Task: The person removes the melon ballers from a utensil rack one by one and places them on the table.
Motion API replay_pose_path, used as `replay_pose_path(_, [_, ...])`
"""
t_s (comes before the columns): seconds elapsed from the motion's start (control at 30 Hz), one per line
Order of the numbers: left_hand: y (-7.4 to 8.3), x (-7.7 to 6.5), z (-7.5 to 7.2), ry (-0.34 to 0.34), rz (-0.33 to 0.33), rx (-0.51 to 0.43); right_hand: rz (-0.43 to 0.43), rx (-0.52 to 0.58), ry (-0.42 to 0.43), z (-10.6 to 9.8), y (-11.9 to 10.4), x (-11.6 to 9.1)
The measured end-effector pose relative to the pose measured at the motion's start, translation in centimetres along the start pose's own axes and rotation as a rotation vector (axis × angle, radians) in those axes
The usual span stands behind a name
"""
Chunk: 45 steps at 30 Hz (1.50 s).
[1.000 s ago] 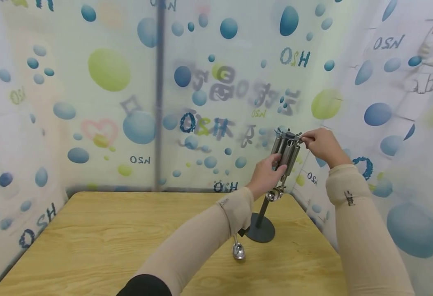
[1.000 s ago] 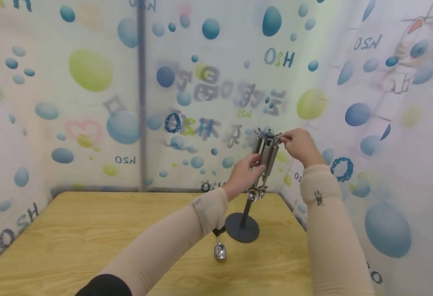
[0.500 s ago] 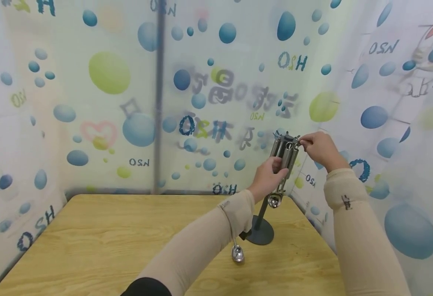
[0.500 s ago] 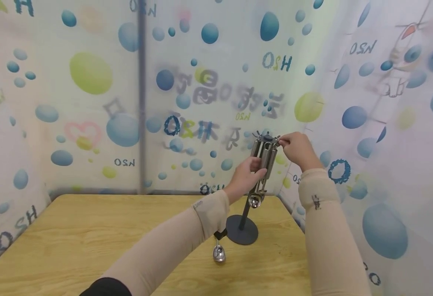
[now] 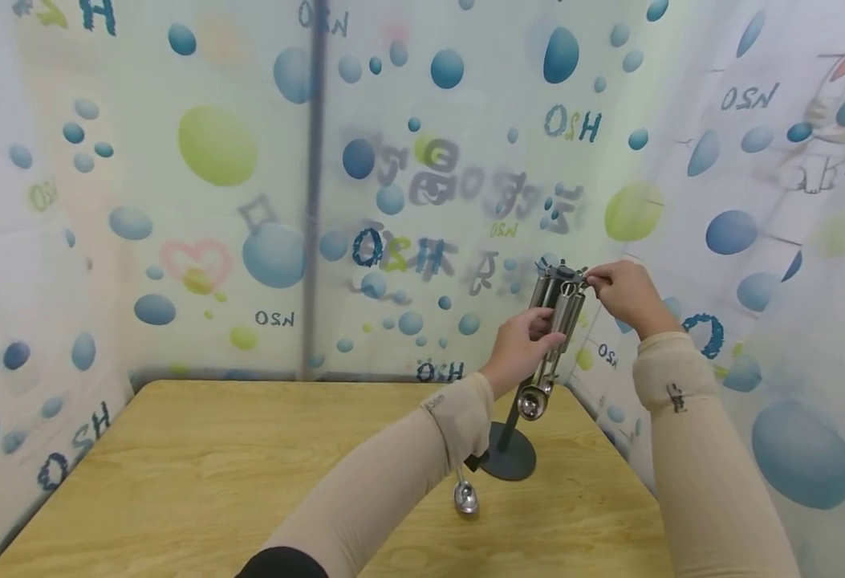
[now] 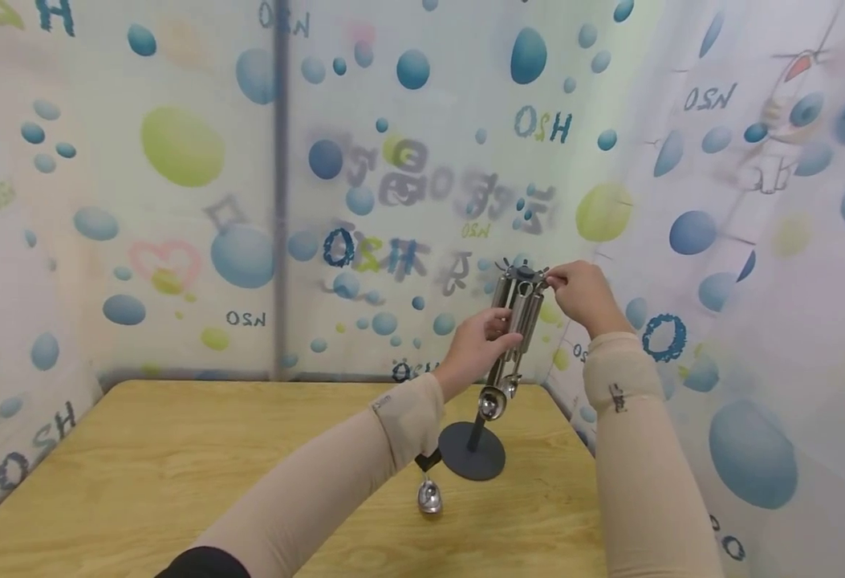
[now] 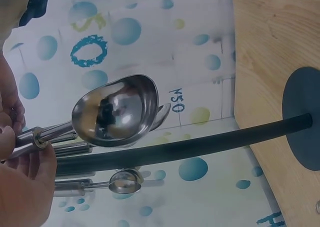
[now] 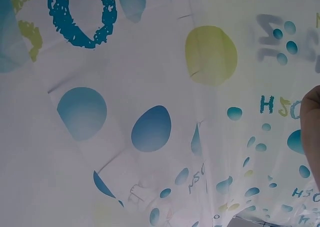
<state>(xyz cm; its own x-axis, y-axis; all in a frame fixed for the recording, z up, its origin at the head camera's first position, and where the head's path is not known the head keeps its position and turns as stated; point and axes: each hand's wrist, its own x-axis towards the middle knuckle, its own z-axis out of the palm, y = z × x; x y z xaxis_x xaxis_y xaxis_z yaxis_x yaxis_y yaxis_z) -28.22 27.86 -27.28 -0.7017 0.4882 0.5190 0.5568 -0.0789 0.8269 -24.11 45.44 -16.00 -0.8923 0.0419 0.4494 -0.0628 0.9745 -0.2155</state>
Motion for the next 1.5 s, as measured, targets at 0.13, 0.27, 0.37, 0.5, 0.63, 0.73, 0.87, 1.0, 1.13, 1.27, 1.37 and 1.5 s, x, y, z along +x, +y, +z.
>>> replay_pose_path(0.13, [0.3,-0.1,-0.3,-0.002,0.005,0.010,0.008,-0.006,0.002,0.0,0.0,0.0])
replay_pose_path(0.27, [0.6,-0.3,-0.4,-0.016,0.024,0.013,0.005,-0.025,0.013,-0.1,0.0,0.0])
replay_pose_path(0.37, [0.6,-0.4,-0.4,-0.020,0.014,0.000,0.009,-0.025,0.008,-0.1,0.1,0.0])
replay_pose_path(0.5, [0.1,-0.6,-0.6,-0.007,-0.012,-0.004,0.012,-0.016,0.000,0.1,0.0,0.0])
replay_pose_path(0.63, [-0.4,-0.6,-0.9,0.013,-0.025,0.004,0.009,-0.018,-0.005,0.2,0.0,0.0])
replay_pose_path(0.73, [-0.8,-0.7,-1.2,0.025,-0.040,0.003,0.014,-0.017,-0.016,0.3,0.1,0.0])
replay_pose_path(0.87, [-1.4,-0.9,-1.5,0.033,-0.069,-0.003,0.021,-0.013,-0.027,0.2,0.1,0.0])
replay_pose_path(1.0, [-2.1,-1.1,-1.9,0.034,-0.084,-0.014,0.022,-0.011,-0.036,-0.1,0.0,-0.2])
replay_pose_path(1.13, [-2.7,-1.4,-2.4,0.030,-0.085,-0.011,0.034,-0.008,-0.041,-0.1,0.0,-0.3])
replay_pose_path(1.27, [-3.5,-1.6,-2.9,0.031,-0.101,-0.013,0.039,-0.005,-0.034,-0.1,0.0,-0.3])
replay_pose_path(1.37, [-4.2,-1.7,-3.3,0.038,-0.117,-0.015,0.039,-0.002,-0.028,0.0,0.0,-0.3])
replay_pose_path(1.5, [-5.0,-1.8,-3.8,0.054,-0.153,-0.017,0.031,-0.011,-0.020,0.0,0.0,-0.2])
